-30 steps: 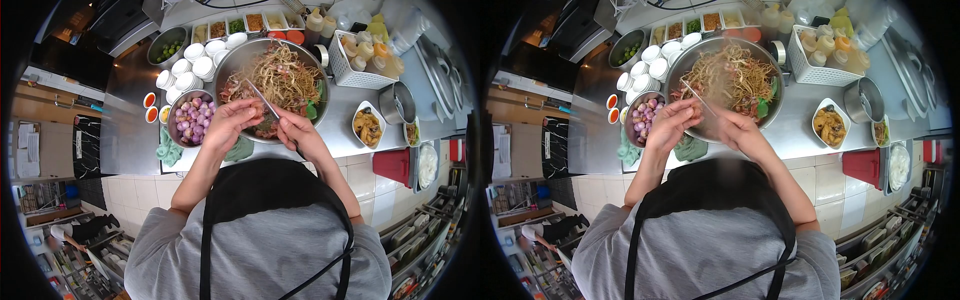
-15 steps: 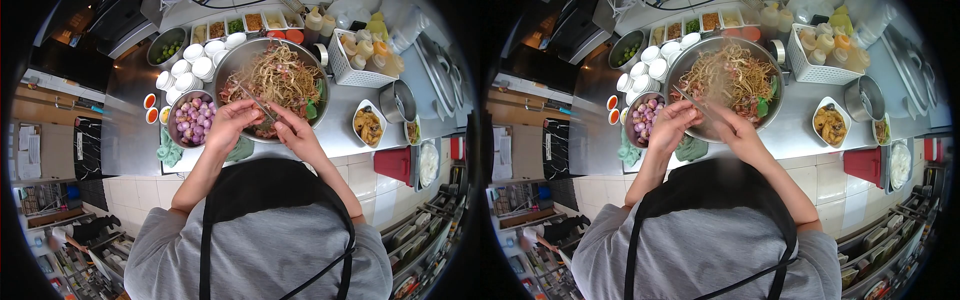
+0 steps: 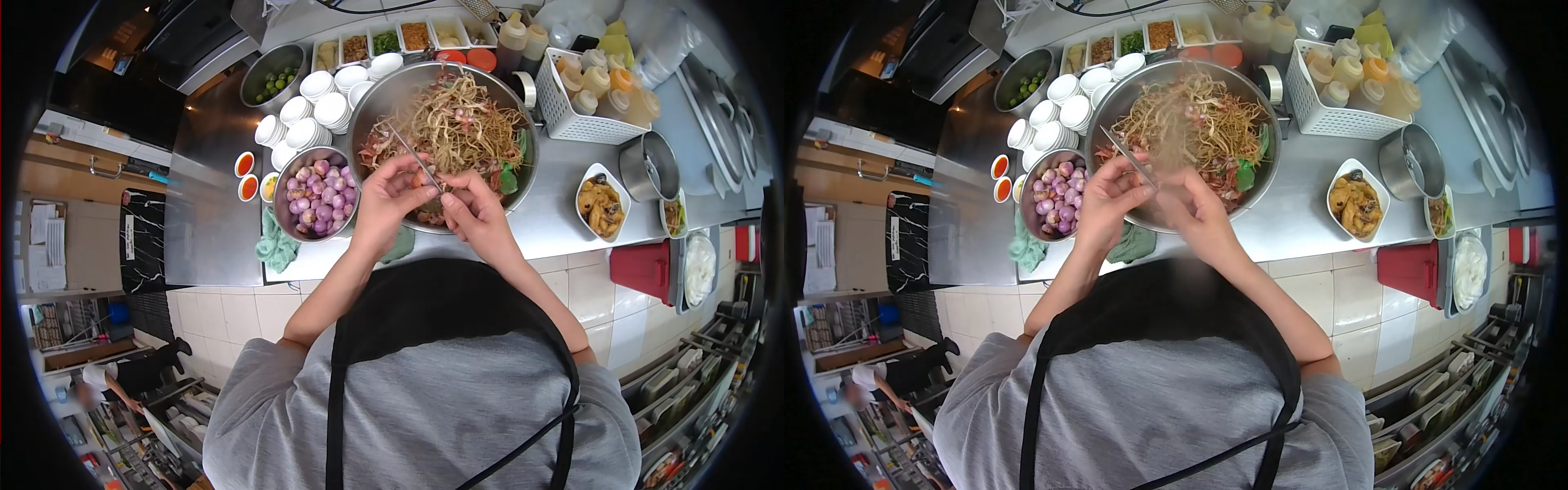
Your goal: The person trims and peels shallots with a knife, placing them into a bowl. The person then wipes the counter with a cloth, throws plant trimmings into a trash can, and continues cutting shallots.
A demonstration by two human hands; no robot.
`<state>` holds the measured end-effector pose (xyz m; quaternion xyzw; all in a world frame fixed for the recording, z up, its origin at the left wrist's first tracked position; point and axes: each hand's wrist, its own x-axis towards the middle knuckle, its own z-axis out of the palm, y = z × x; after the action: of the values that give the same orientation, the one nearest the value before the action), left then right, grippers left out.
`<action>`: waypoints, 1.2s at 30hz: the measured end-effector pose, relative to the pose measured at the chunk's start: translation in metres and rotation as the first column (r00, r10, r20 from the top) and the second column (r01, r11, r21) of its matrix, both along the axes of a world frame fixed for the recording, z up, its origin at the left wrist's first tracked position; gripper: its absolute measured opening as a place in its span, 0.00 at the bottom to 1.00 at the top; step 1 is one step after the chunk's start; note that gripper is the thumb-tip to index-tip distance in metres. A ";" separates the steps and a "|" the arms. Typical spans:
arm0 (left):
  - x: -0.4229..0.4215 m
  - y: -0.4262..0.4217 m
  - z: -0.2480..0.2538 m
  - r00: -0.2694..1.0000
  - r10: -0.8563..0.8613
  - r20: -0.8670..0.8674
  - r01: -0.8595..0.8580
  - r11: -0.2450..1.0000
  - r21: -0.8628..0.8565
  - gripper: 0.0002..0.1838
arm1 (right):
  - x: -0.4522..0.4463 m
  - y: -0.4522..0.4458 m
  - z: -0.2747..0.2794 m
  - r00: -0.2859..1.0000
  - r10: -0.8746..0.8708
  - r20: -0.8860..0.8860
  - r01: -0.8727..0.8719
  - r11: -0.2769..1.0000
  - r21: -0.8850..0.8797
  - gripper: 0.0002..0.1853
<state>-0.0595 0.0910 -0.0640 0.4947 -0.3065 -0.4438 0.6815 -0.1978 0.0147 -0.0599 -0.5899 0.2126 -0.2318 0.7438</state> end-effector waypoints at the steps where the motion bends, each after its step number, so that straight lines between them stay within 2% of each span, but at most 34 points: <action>1: 0.002 -0.001 -0.002 0.999 0.042 0.030 -0.042 0.999 -0.018 0.20 | -0.002 -0.001 0.001 0.999 0.035 -0.001 -0.035 0.996 0.078 0.10; 5: 0.009 0.003 0.004 0.998 -0.038 0.045 0.039 0.999 -0.008 0.20 | -0.007 -0.013 -0.003 0.998 0.053 -0.018 -0.049 0.983 0.174 0.09; 8: 0.011 0.008 0.012 0.993 -0.117 -0.009 0.117 0.993 0.033 0.19 | -0.009 -0.026 0.000 0.999 -0.031 0.019 0.029 0.995 0.096 0.12; 10: 0.012 0.008 0.015 0.978 -0.162 -0.131 0.163 0.987 -0.004 0.18 | -0.011 -0.030 0.010 0.990 -0.081 -0.114 0.085 0.996 0.030 0.19; 11: 0.011 0.008 0.017 0.978 -0.164 -0.131 0.164 0.986 -0.005 0.18 | -0.012 -0.030 0.012 0.985 -0.104 -0.141 0.100 0.994 -0.036 0.24; 13: 0.008 0.007 0.021 0.956 -0.194 -0.222 0.172 0.978 -0.116 0.18 | -0.015 -0.034 0.002 0.983 -0.080 -0.166 0.069 0.995 -0.070 0.24; 15: 0.008 0.007 0.025 0.953 -0.194 -0.234 0.174 0.979 -0.104 0.18 | -0.016 -0.034 0.000 0.979 -0.059 -0.194 0.039 0.994 -0.103 0.24; 17: 0.008 0.006 0.024 0.949 -0.197 -0.247 0.179 0.980 -0.091 0.19 | -0.016 -0.026 0.007 0.977 -0.085 -0.198 0.078 0.996 -0.046 0.22; 19: 0.011 0.006 0.017 0.954 -0.207 -0.218 0.176 0.972 -0.153 0.18 | -0.016 -0.018 0.020 0.980 -0.078 -0.182 0.070 0.996 -0.051 0.22; 21: 0.012 0.006 0.009 0.965 -0.158 -0.210 0.132 0.982 -0.134 0.18 | -0.016 -0.012 0.022 0.983 -0.069 -0.167 0.060 0.997 -0.056 0.22; 23: 0.009 0.005 0.010 0.973 -0.110 -0.201 0.088 0.989 -0.115 0.18 | -0.015 -0.007 0.020 0.995 0.061 -0.082 -0.068 0.995 -0.079 0.22; 26: 0.005 0.004 0.020 0.971 -0.036 -0.237 0.009 0.994 -0.111 0.18 | -0.014 0.001 0.029 0.990 0.119 -0.081 -0.126 0.987 -0.095 0.23; 27: 0.005 0.004 0.020 0.985 -0.027 -0.172 0.011 0.996 -0.091 0.18 | -0.014 0.003 0.033 0.987 0.131 -0.089 -0.137 0.988 -0.075 0.23; 28: 0.005 0.004 0.021 0.994 -0.020 -0.105 0.012 0.997 -0.070 0.18 | -0.014 0.003 0.034 0.987 0.131 -0.089 -0.138 0.988 -0.075 0.23; 31: 0.003 0.005 0.024 0.997 0.019 -0.075 -0.024 0.998 -0.063 0.19 | -0.013 0.003 0.034 0.987 0.126 -0.098 -0.130 0.991 -0.031 0.24; 34: 0.006 0.006 0.017 0.988 0.037 -0.147 -0.047 0.997 -0.068 0.20 | -0.012 0.004 0.030 0.990 0.100 -0.094 -0.109 0.990 -0.089 0.24; 36: 0.005 0.006 0.018 0.991 0.037 -0.132 -0.046 0.997 -0.064 0.19 | -0.012 0.004 0.029 0.991 0.098 -0.090 -0.106 0.990 -0.095 0.24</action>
<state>-0.0547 0.0967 -0.0462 0.4475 -0.2656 -0.4505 0.7255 -0.2095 0.0192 -0.0309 -0.6455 0.2017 -0.1785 0.7147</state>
